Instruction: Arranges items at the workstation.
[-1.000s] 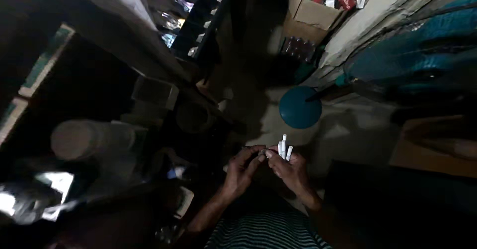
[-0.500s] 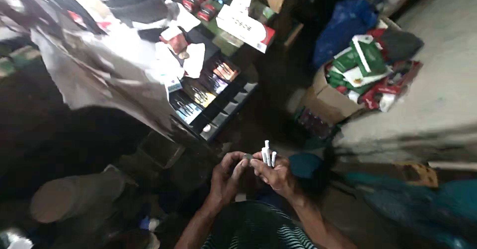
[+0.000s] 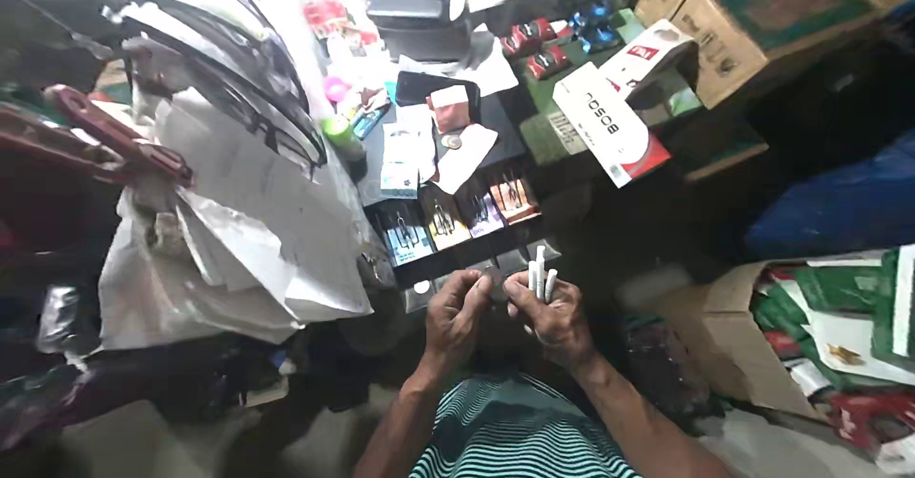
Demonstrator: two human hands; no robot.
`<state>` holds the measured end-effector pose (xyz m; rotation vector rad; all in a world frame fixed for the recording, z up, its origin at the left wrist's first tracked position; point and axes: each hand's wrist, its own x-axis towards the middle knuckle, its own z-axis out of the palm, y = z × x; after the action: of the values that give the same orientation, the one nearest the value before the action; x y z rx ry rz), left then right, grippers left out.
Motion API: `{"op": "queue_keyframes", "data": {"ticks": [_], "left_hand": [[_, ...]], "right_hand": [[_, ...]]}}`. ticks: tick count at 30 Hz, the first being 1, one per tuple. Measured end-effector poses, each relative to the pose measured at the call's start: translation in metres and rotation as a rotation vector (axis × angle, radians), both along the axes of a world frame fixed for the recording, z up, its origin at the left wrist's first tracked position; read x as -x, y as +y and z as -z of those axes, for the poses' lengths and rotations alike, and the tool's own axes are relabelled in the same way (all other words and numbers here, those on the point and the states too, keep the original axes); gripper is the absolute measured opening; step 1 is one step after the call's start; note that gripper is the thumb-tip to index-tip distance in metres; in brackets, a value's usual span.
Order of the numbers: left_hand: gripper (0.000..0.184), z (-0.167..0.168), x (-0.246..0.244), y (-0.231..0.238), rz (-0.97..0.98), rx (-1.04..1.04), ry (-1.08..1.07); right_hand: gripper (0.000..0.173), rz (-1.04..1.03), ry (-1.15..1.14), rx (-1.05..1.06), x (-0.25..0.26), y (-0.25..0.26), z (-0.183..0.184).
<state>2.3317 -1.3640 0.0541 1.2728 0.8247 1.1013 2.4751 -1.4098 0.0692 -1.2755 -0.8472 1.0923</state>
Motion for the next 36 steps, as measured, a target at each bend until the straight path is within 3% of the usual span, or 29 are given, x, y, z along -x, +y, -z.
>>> {"op": "queue_keyframes", "data": {"ticks": [14,25,31,36], "left_hand": [[0.016,0.001,-0.024,0.093,-0.107,0.168,-0.083],[0.016,0.011,-0.059,0.149,-0.303,0.228,0.069],[0.017,0.018,-0.076,0.181,-0.314,0.256,0.279],[0.017,0.025,-0.078,0.203,-0.285,0.243,0.454]], "right_hand": [[0.009,0.036,0.099,0.014,-0.015,0.102,0.004],[0.009,-0.070,0.064,0.199,-0.069,0.192,0.017],[0.016,-0.166,-0.121,0.283,-0.093,0.243,0.033],[0.009,-0.228,-0.197,0.277,-0.101,0.271,0.044]]}}
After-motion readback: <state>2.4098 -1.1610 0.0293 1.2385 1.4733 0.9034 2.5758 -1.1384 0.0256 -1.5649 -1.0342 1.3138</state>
